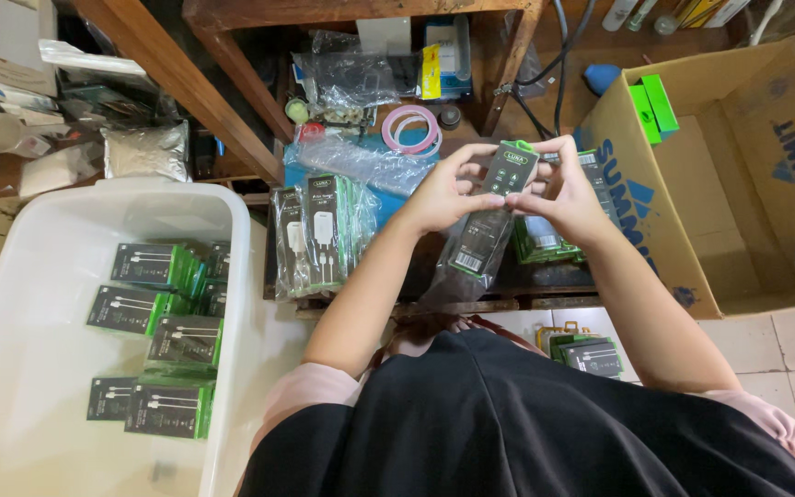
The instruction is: The person places packaged phone chargers into clear plastic bags by hand.
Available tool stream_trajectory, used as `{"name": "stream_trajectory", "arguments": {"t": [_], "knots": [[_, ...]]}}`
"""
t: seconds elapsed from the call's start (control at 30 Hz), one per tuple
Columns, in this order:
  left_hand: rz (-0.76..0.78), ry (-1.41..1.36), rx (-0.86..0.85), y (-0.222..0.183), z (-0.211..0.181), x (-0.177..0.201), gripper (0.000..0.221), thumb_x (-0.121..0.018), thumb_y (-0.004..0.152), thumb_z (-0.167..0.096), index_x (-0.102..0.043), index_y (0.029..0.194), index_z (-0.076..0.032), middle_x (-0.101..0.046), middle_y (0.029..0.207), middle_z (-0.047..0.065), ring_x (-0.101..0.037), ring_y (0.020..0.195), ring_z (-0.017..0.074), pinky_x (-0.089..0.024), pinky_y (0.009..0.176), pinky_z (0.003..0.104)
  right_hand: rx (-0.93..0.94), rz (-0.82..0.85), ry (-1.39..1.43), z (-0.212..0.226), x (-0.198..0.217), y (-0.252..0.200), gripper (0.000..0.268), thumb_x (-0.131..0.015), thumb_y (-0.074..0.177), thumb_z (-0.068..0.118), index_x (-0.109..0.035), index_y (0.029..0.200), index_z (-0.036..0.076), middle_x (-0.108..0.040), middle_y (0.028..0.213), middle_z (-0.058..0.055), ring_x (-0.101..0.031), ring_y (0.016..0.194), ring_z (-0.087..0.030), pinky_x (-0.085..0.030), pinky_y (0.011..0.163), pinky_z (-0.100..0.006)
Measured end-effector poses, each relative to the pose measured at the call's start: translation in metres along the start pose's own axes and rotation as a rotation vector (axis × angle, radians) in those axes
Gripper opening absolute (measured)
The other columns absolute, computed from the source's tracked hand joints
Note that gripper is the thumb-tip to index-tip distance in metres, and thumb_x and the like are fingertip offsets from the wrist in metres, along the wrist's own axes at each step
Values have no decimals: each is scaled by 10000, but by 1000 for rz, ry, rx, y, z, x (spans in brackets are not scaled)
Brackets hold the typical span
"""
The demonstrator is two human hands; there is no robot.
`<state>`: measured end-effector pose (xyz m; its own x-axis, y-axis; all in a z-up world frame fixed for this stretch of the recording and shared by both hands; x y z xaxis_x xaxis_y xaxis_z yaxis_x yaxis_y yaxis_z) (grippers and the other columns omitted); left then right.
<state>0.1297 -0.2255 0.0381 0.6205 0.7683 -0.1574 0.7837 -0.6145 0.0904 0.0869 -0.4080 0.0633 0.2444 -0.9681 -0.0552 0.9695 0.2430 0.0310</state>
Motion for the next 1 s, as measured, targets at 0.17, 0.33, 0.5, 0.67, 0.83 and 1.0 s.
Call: {"name": "stream_trajectory", "arguments": {"t": [0.17,0.33,0.5,0.67,0.83,1.0], "knots": [[-115,70,118,-4,0,11,811,-850,856,-114,-370,1509,-99,-583,1308,170,-657,1130,213,-580,903,354,-13,-110,84,2,10,2,623,-739,890,-36,-340,1339,131,-638,1166,-107,-682,1014,-155,-635,754,-302],[132,255,259,-18,11,10,758,-935,764,-177,-514,1363,21,-753,1171,158,-738,1057,185,-563,930,316,113,-222,144,18,22,5,644,-762,934,-49,-325,1373,124,-619,1175,-126,-691,1040,-178,-622,793,-313],[36,93,256,-12,12,10,417,-866,807,-187,-725,1142,16,-779,1046,93,-711,935,124,-572,836,317,37,-173,57,14,13,3,297,-719,976,53,-514,1190,76,-640,1310,-68,-674,1165,-157,-653,870,-333],[54,225,128,2,23,11,316,-878,850,-125,-723,1093,4,-756,1051,72,-662,976,109,-539,890,315,230,-16,-315,-4,-15,-2,249,-822,919,47,-610,1048,21,-633,1229,-105,-628,1161,-142,-550,978,-312],[75,-4,-189,2,49,7,493,-829,819,16,-605,1256,-30,-678,1259,38,-635,1200,117,-501,1070,322,20,-107,-258,-22,-8,6,167,-831,898,87,-680,900,15,-728,901,-67,-666,790,-91,-541,711,-270],[-112,-30,-104,0,72,6,556,-708,794,105,-563,1307,-55,-696,1179,64,-672,1144,170,-551,999,344,149,-201,-499,-5,-17,8,161,-840,872,53,-703,833,-21,-726,830,-55,-672,791,-68,-543,725,-246]]}}
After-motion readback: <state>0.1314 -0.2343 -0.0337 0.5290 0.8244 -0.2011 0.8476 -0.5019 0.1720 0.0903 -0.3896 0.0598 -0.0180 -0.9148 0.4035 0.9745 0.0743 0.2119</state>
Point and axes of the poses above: each hand's wrist, its own y-axis towards the middle knuckle, its own x-axis out of the back of the hand, z = x × y, the point moved 5 cm from there along y, towards the middle knuckle
